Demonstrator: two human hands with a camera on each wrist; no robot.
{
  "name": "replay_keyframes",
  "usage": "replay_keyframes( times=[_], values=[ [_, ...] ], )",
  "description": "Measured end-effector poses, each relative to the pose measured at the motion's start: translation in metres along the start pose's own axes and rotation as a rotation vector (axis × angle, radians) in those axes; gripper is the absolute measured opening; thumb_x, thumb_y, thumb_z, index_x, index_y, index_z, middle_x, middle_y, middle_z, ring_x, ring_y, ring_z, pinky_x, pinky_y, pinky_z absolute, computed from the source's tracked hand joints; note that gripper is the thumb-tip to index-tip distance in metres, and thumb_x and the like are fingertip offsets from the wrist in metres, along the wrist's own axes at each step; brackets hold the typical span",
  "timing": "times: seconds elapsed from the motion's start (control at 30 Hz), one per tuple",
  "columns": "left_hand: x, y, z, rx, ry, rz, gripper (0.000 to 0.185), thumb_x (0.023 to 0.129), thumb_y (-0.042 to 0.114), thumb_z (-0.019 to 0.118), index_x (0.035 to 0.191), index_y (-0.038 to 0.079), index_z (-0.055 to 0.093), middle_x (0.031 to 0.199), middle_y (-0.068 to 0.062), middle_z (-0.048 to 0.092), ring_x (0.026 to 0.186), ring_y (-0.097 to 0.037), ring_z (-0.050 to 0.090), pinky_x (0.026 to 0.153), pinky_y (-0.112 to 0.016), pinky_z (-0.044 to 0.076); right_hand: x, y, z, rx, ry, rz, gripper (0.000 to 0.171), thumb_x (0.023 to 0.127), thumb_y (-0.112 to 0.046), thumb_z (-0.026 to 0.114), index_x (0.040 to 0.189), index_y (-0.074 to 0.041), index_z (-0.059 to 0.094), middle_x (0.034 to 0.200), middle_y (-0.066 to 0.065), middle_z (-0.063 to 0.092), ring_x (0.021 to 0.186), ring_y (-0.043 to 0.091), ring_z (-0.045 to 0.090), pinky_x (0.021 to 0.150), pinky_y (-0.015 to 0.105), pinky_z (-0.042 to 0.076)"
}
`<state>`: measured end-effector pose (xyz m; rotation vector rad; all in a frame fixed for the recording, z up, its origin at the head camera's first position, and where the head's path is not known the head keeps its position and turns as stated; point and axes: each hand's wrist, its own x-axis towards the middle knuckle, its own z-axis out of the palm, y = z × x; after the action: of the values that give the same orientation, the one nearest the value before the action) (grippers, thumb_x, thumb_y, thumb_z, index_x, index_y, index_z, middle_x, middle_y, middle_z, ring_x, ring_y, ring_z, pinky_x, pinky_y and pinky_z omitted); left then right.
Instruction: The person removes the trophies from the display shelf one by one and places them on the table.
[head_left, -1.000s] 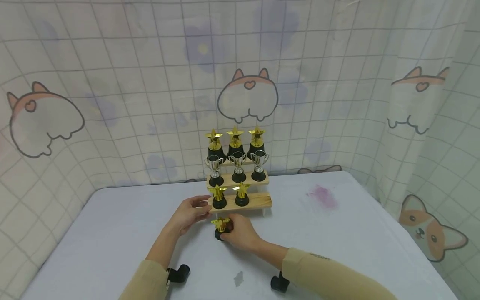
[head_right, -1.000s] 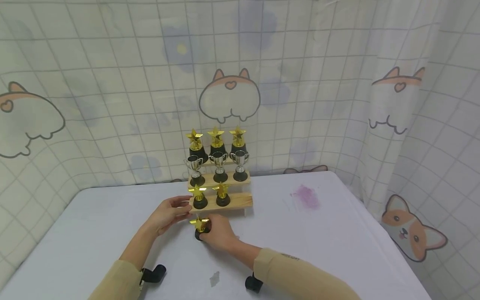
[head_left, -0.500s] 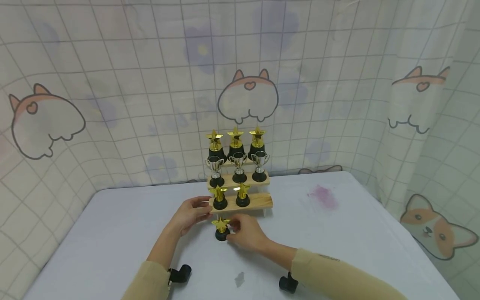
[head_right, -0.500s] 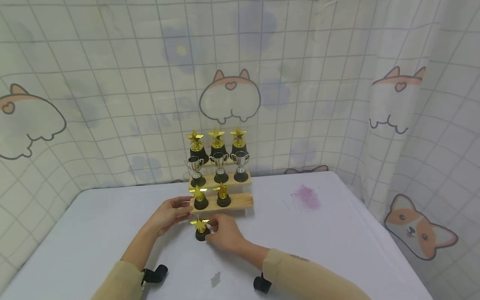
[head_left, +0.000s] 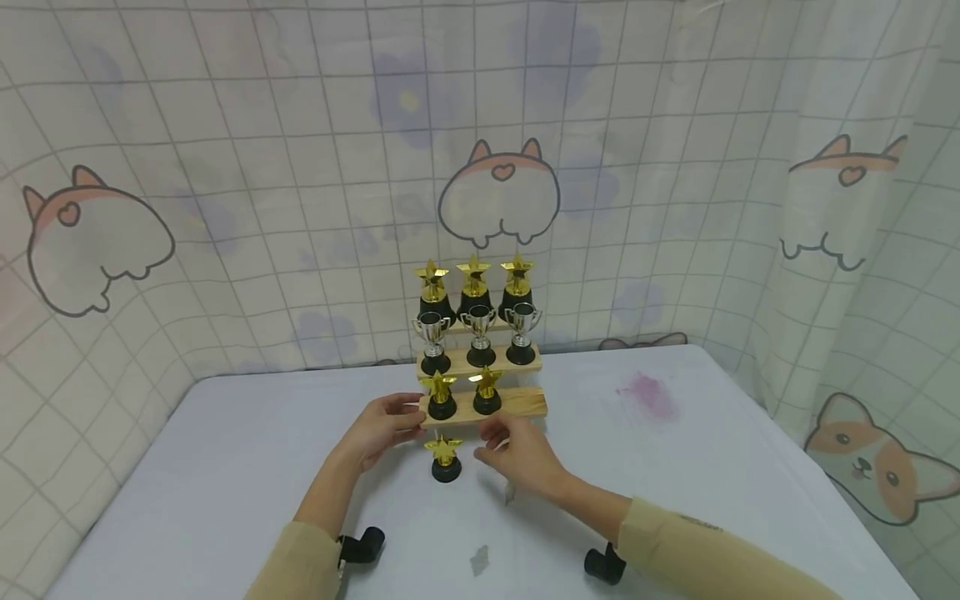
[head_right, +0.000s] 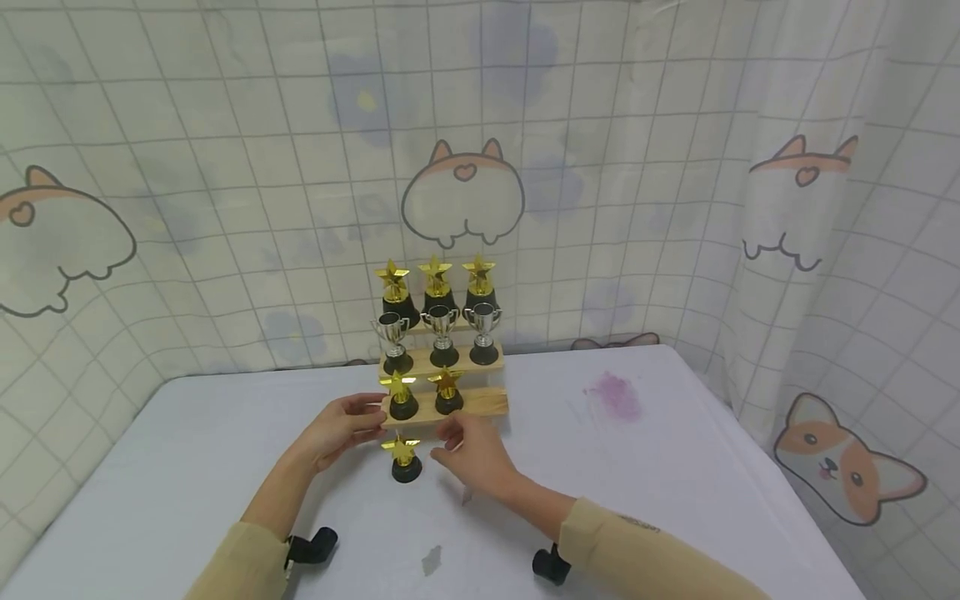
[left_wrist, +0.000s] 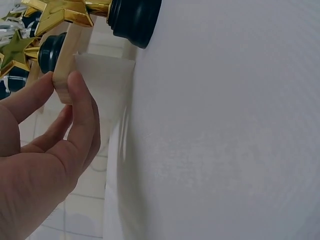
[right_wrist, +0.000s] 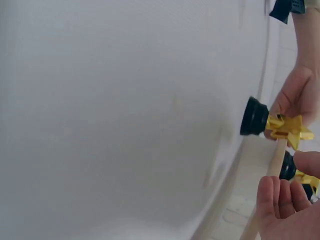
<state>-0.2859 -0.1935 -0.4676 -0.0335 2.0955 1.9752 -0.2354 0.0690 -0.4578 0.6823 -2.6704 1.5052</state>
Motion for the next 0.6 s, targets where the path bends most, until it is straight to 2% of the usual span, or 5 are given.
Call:
replay_keyframes(
  times=[0.13, 0.33, 0.6],
  values=[
    [0.002, 0.000, 0.000, -0.010, -0.011, 0.002, 0.053, 0.098, 0.004, 0.068, 0.145, -0.010, 0.047, 0.127, -0.024, 0.057, 0.096, -0.022, 0.068, 0.093, -0.036, 0.059, 0.003, 0.000, -0.010, 0.020, 0.083, 0.002, 0.019, 0.090, -0.006, 0.079, 0.106, -0.001, 0.068, 0.094, 0.002, 0.067, 0.087, 0.015, 0.064, 0.077, 0.026, 0.059],
    [0.002, -0.001, 0.000, -0.011, -0.009, -0.009, 0.053, 0.098, 0.004, 0.068, 0.143, -0.012, 0.047, 0.123, -0.023, 0.058, 0.097, -0.024, 0.068, 0.093, -0.036, 0.059, 0.010, -0.002, -0.021, 0.051, 0.204, 0.019, 0.025, 0.089, -0.005, 0.080, 0.110, 0.002, 0.068, 0.102, 0.010, 0.068, 0.092, 0.018, 0.065, 0.081, 0.031, 0.060],
    [0.001, 0.000, -0.002, -0.027, -0.028, -0.007, 0.054, 0.098, 0.004, 0.068, 0.143, -0.013, 0.046, 0.123, -0.023, 0.059, 0.100, -0.025, 0.068, 0.094, -0.037, 0.059, 0.021, -0.004, -0.032, 0.064, 0.254, 0.050, 0.034, 0.088, -0.006, 0.081, 0.118, 0.002, 0.066, 0.110, 0.013, 0.067, 0.098, 0.024, 0.064, 0.085, 0.034, 0.059]
  ],
)
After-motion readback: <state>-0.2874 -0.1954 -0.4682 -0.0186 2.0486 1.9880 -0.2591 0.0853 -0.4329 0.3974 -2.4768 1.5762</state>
